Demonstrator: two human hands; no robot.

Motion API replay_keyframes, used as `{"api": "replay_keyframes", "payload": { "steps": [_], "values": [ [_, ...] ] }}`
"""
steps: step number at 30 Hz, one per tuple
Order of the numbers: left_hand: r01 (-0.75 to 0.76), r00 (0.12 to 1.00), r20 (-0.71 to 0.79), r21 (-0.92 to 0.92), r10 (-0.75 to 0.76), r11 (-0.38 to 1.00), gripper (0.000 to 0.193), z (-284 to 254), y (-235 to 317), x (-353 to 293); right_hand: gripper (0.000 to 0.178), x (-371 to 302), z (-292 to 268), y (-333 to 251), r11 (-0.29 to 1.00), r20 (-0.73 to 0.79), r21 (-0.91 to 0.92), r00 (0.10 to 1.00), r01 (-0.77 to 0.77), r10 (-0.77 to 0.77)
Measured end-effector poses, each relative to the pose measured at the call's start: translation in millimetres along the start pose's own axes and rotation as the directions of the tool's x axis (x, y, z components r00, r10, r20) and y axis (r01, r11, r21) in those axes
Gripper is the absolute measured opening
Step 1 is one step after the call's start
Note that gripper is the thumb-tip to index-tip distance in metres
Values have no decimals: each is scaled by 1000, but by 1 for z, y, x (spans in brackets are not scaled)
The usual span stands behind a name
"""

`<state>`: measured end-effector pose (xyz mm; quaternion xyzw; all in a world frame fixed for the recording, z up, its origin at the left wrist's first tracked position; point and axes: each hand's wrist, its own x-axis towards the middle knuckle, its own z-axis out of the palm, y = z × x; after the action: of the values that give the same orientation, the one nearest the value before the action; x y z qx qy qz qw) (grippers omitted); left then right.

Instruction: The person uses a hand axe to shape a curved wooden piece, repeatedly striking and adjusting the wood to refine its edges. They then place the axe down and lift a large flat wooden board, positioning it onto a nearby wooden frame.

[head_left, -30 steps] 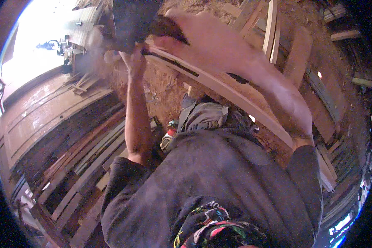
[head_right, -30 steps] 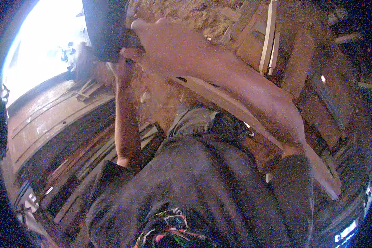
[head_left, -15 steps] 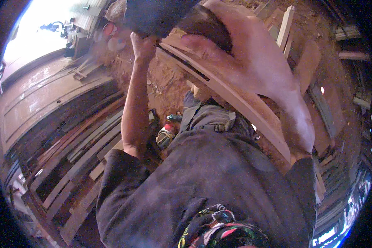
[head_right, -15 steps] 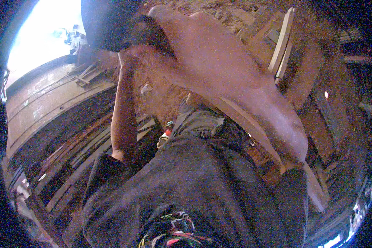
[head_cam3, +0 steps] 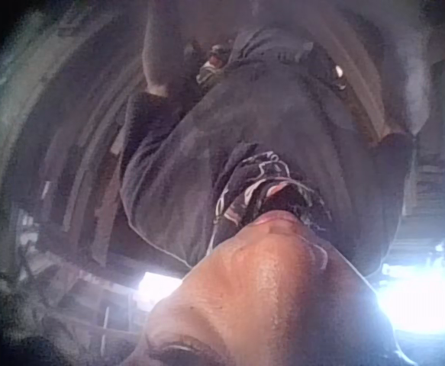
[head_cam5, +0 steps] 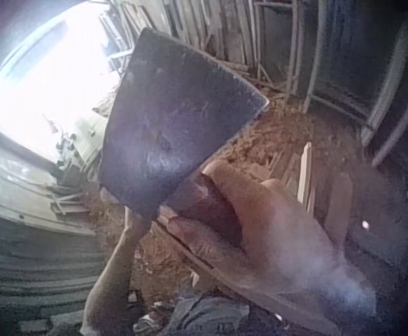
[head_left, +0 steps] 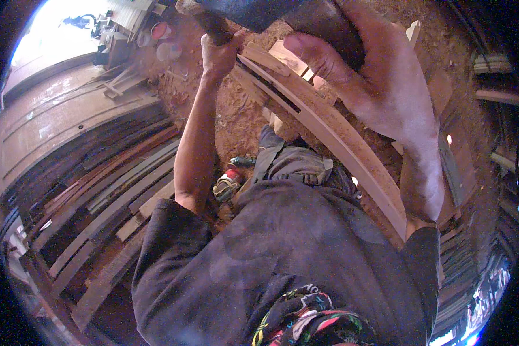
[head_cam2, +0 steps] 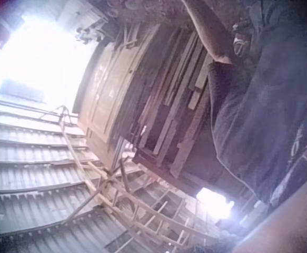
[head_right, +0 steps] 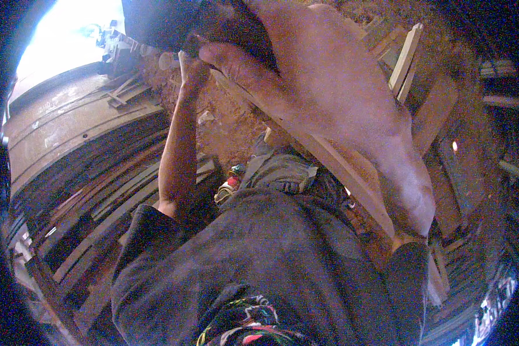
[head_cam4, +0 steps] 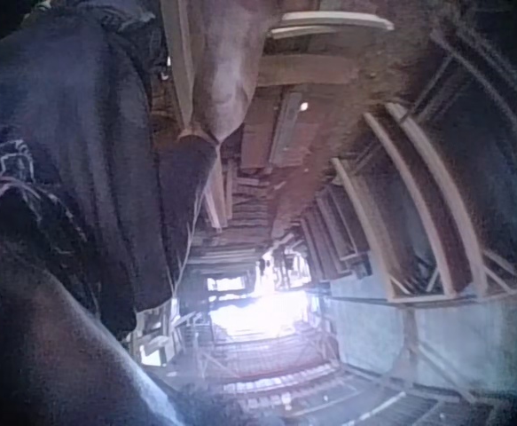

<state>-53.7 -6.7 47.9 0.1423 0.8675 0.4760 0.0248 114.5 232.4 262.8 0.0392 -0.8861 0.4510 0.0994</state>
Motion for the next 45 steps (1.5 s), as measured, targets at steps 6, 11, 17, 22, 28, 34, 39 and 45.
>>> {"api": "replay_keyframes", "payload": {
  "steps": [6,11,17,22,28,34,39,45],
  "values": [
    [77,997,-17,-33,-77,997,29,-1,1,-5,34,5,2,21,993,113,110,993,35,-47],
    [111,992,56,70,-115,991,24,-7,15,-15,32,19,11,-12,987,-20,92,991,133,-132],
    [-139,990,21,148,138,979,16,-1,-36,-17,25,48,55,23,974,274,-201,961,105,-47],
    [-242,970,-45,-36,240,970,16,-11,-53,-23,28,44,46,3,965,244,67,934,253,-262],
    [-138,955,-289,-256,60,957,12,15,-45,-28,41,38,74,25,955,265,-197,950,220,-165],
    [-146,968,-252,-503,18,852,7,1,-27,-33,38,21,79,51,942,118,-195,960,274,-255],
    [-156,987,-117,-469,114,870,9,-6,-8,-25,41,1,36,18,948,55,-109,954,299,-295],
    [-45,996,-92,-402,9,915,19,14,-26,-26,38,8,16,9,954,127,49,946,295,-299]
  ]
}}
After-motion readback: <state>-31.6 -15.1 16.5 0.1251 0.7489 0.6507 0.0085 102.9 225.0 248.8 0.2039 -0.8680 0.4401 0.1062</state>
